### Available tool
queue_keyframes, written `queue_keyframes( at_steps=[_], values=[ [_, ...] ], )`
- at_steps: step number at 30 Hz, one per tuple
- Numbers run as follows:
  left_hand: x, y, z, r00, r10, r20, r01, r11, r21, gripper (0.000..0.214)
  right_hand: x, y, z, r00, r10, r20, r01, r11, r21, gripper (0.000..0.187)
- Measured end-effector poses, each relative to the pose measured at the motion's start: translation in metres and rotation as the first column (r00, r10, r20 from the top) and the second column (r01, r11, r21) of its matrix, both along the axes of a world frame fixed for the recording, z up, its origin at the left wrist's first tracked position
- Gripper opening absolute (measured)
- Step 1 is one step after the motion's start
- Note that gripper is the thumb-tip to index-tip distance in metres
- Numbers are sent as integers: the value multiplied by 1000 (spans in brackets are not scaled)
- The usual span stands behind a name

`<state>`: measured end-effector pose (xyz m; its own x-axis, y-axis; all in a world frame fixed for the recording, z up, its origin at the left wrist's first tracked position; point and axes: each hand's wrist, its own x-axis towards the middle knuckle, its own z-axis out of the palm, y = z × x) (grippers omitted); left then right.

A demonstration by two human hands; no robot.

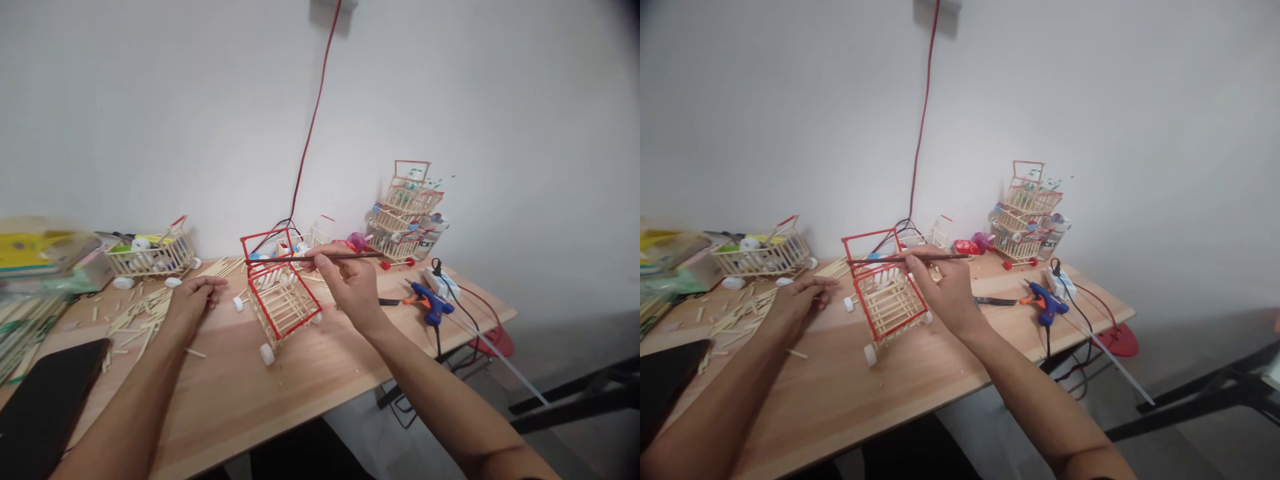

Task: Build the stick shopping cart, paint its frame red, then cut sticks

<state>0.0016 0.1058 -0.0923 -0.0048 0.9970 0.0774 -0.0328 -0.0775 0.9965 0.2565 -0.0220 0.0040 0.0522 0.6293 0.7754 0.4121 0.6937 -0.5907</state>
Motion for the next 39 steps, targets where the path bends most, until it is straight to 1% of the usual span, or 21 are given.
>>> queue_keyframes(
  at_steps=[4,8,13,19,24,30,34,39],
  values=[
    [0,2,-2,1000,21,13,-21,1000,10,29,-2,9,4,1000,19,-22,-18,999,51,17],
    [0,2,-1,1000,14,12,-14,1000,13,30,-5,15,9,999,24,-46,-20,997,77,16],
    [1,1,1,1000,17,24,-17,1000,0,32,-5,17,13,996,32,-81,-25,996,83,15],
    [1,2,-1,1000,14,19,-14,1000,6,30,-6,19,13,991,10,-131,-1,998,68,16],
    [1,1,0,1000,19,-3,-18,1000,5,30,-5,21,13,991,25,-128,-18,998,56,16],
    [1,1,0,999,40,17,-40,999,8,28,-5,20,13,989,13,-146,-2,997,74,15],
    [0,2,-2,998,59,16,-60,998,16,28,-6,21,13,992,38,-122,-31,998,64,16],
    [-1,4,-3,998,67,4,-67,998,16,30,-8,21,13,986,50,-160,-39,997,70,14]
  ],
)
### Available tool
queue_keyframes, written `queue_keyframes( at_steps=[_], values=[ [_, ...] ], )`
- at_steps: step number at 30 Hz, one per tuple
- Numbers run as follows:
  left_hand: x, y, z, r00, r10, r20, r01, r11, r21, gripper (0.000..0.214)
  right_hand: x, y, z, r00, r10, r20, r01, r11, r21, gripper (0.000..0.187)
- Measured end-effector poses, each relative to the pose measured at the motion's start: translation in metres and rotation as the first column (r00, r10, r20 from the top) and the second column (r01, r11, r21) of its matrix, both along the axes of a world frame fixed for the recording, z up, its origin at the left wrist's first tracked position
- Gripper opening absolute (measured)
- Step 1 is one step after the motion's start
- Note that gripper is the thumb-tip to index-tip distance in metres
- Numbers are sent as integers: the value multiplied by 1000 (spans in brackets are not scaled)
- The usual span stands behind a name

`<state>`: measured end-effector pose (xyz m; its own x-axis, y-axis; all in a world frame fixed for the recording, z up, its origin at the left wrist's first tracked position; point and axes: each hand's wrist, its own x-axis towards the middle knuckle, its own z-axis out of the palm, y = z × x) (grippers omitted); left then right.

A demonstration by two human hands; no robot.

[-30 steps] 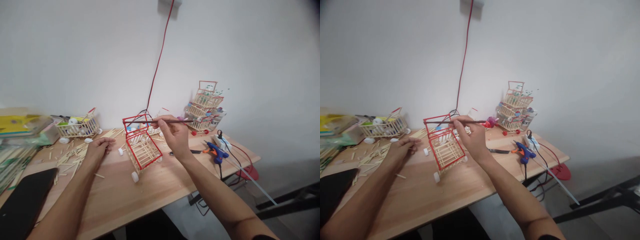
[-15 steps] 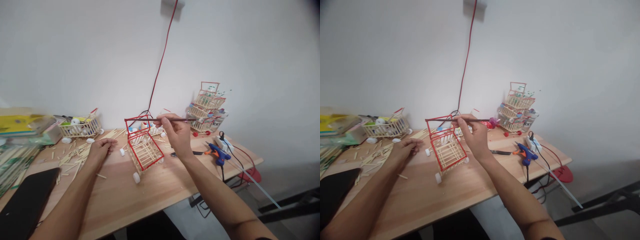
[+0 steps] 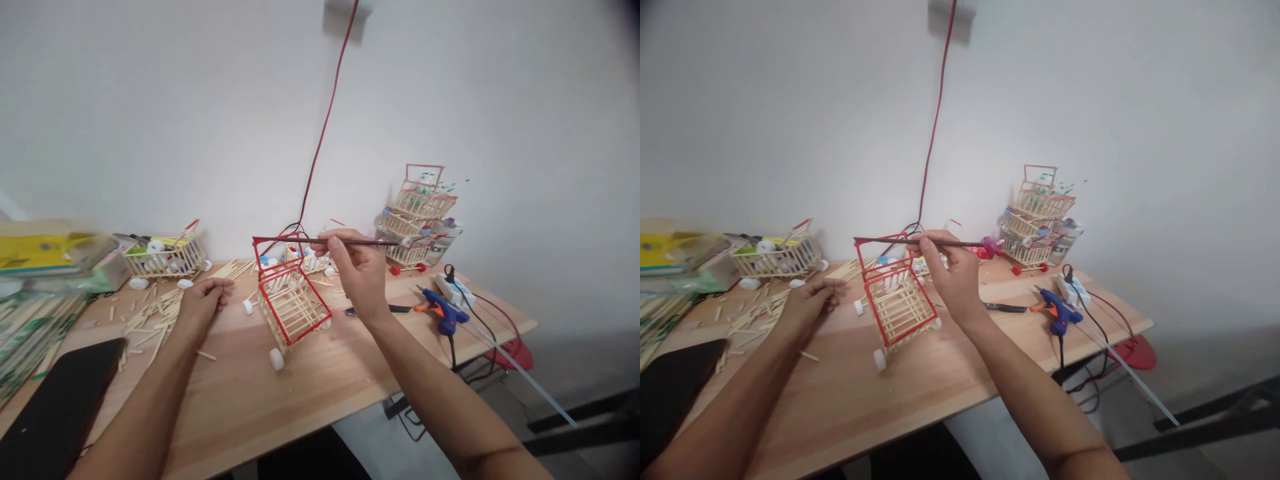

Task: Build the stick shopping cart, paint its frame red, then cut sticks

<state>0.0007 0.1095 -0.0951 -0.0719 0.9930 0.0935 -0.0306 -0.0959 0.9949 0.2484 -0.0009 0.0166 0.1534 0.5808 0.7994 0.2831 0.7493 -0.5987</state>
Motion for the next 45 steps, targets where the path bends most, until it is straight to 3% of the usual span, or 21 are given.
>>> queue_keyframes(
  at_steps=[6,16,23,35,45],
  values=[
    [-1,-3,3,999,3,-45,-3,1000,6,28,0,-2,-2,999,-13,35,13,1000,11,15],
    [-2,-4,6,997,9,-75,-7,1000,26,27,31,2,-9,973,-202,-111,202,979,-16,21],
    [-3,-7,8,995,3,-98,-3,1000,-2,29,50,5,-14,948,-294,-119,292,956,-32,24],
    [-6,-2,2,992,-21,-127,22,1000,11,29,57,12,-23,933,-255,-255,238,967,-96,27],
    [-3,-9,11,978,1,-207,5,1000,28,24,60,27,-35,893,-304,-332,289,953,-95,31]
  ],
)
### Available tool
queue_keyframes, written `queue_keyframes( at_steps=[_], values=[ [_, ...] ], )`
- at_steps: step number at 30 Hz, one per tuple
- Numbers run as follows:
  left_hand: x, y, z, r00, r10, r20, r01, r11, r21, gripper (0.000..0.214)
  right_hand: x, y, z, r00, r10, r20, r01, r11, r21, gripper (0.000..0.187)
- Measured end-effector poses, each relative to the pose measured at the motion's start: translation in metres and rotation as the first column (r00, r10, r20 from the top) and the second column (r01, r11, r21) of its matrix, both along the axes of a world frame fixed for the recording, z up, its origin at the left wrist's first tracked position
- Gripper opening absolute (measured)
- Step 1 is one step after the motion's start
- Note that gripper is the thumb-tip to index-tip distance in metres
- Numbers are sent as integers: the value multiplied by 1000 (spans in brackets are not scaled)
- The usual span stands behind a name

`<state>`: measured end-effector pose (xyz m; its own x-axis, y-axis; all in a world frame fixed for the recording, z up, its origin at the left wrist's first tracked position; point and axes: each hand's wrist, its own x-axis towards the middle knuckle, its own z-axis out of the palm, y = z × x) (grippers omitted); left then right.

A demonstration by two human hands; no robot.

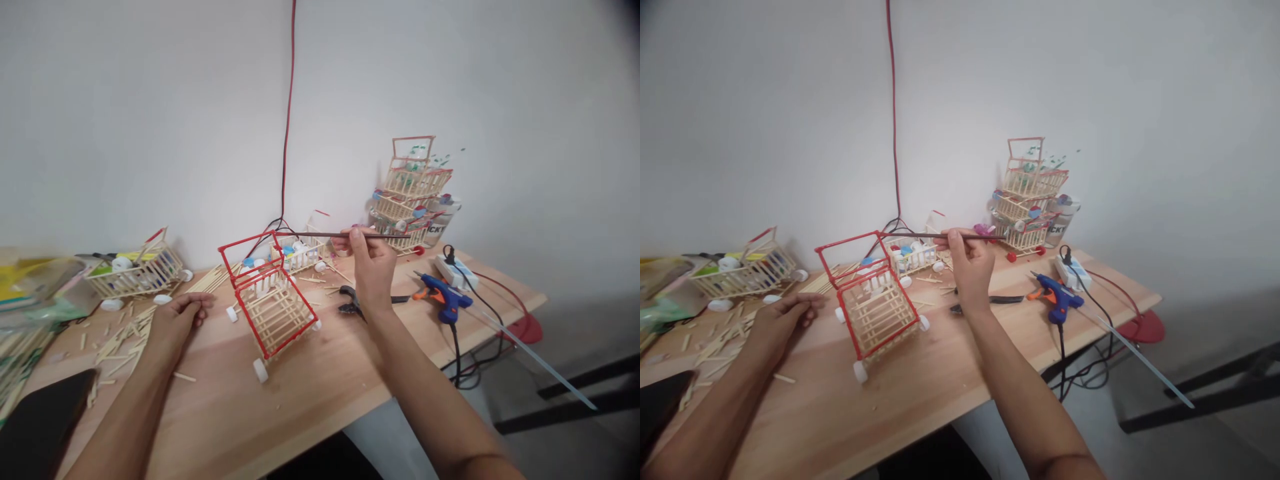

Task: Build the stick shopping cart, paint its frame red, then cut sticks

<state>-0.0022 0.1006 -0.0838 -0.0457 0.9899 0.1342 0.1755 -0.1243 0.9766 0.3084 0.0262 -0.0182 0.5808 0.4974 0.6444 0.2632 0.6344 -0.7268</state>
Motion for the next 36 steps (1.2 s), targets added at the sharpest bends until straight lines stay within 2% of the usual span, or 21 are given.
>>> queue_keyframes(
  at_steps=[3,8,14,27,32,36],
  values=[
    [2,0,1,1000,10,-3,-10,1000,-13,24,0,1,-3,999,33,-5,-33,999,-21,30],
    [6,-2,5,998,15,-64,-16,1000,-11,23,7,-1,-6,1000,-21,15,21,1000,-23,28],
    [7,-5,11,991,30,-130,-32,999,-9,21,12,-4,-8,1000,13,24,-11,997,-71,25],
    [2,0,-1,996,41,-85,-43,999,-29,28,9,-18,-8,995,-51,87,54,998,-39,23],
    [4,-2,3,995,25,-92,-26,1000,-9,24,3,-23,-9,971,-27,239,38,998,-40,21],
    [5,-2,4,991,24,-128,-24,1000,0,25,-1,-24,-12,902,-76,426,91,996,-14,21]
  ],
)
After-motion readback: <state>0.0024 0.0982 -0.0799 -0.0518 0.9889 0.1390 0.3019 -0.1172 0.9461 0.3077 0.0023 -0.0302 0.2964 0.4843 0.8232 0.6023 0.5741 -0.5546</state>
